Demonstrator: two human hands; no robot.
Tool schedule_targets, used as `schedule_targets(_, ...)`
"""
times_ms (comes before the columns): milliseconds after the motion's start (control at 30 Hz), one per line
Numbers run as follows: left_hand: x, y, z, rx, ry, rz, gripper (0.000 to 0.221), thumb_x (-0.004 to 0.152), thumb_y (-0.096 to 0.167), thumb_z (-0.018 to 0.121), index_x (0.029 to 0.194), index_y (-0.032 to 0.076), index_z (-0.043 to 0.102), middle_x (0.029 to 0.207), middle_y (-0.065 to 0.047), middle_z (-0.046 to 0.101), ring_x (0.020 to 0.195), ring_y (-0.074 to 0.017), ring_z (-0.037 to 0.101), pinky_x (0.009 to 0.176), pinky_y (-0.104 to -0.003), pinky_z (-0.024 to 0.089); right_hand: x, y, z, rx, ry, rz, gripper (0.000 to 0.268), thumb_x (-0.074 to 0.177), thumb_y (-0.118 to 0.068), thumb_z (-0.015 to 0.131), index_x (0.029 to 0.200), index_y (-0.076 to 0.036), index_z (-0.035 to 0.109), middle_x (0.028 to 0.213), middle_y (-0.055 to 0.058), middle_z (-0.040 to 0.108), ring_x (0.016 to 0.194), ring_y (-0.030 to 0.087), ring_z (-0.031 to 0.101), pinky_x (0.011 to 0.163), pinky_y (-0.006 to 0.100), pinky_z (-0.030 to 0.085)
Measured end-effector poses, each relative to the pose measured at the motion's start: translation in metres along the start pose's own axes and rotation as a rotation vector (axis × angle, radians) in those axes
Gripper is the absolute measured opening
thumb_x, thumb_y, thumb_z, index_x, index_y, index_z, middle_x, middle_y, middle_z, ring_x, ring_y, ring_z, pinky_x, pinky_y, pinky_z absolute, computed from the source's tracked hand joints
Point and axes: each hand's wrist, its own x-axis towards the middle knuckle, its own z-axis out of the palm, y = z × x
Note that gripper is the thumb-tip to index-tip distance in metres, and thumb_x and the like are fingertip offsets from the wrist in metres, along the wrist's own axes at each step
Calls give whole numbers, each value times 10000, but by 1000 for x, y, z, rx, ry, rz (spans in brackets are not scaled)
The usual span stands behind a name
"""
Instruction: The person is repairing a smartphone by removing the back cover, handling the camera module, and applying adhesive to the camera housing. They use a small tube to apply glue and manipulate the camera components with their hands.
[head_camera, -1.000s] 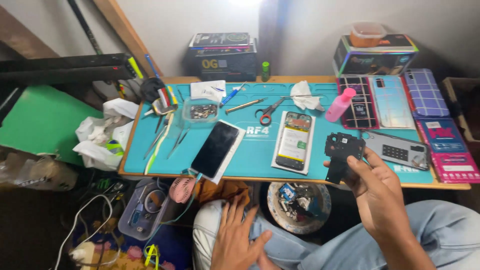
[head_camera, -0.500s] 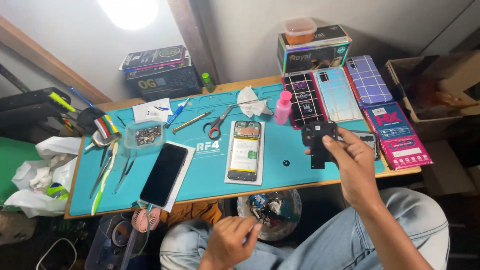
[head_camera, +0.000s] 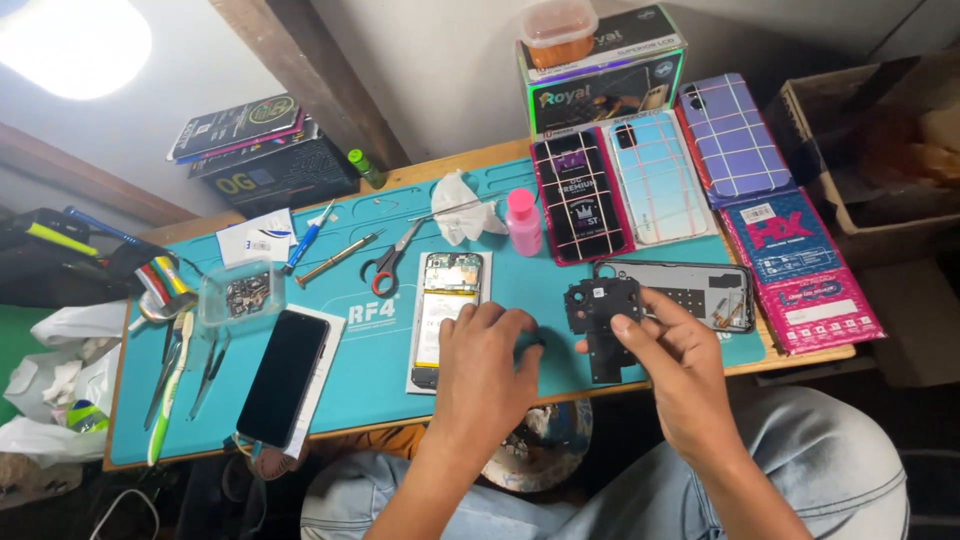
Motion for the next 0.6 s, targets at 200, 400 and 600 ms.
schedule_targets(200,6,0,8,27,-124,-102,33,904,188,718,891,159,713,922,-31,695,962,-326,589,826,-500,413,0,-1,-4,7,-18,15,329,988,-137,668,1259,27,759,848,174,862,848,246,837,898,336,647)
schedule_targets(400,2,3,11,-78,-44,-120,55,862,130,732,868,168,693,819,27,744,843,-268,666,829,-453,421,-1,-3,-5,11,-30,4,340,985,-161,674,1256,24,762,841,168,861,849,251,841,924,346,643)
schedule_targets(600,-8,21,-14,-427,16,-271,96,913,148,754,989,155,812,863,25,803,829,-179,710,756,-374,508,-3,-4,-1,-16,-27,2,306,1001,-145,656,1249,12,744,870,176,859,843,253,844,882,334,650)
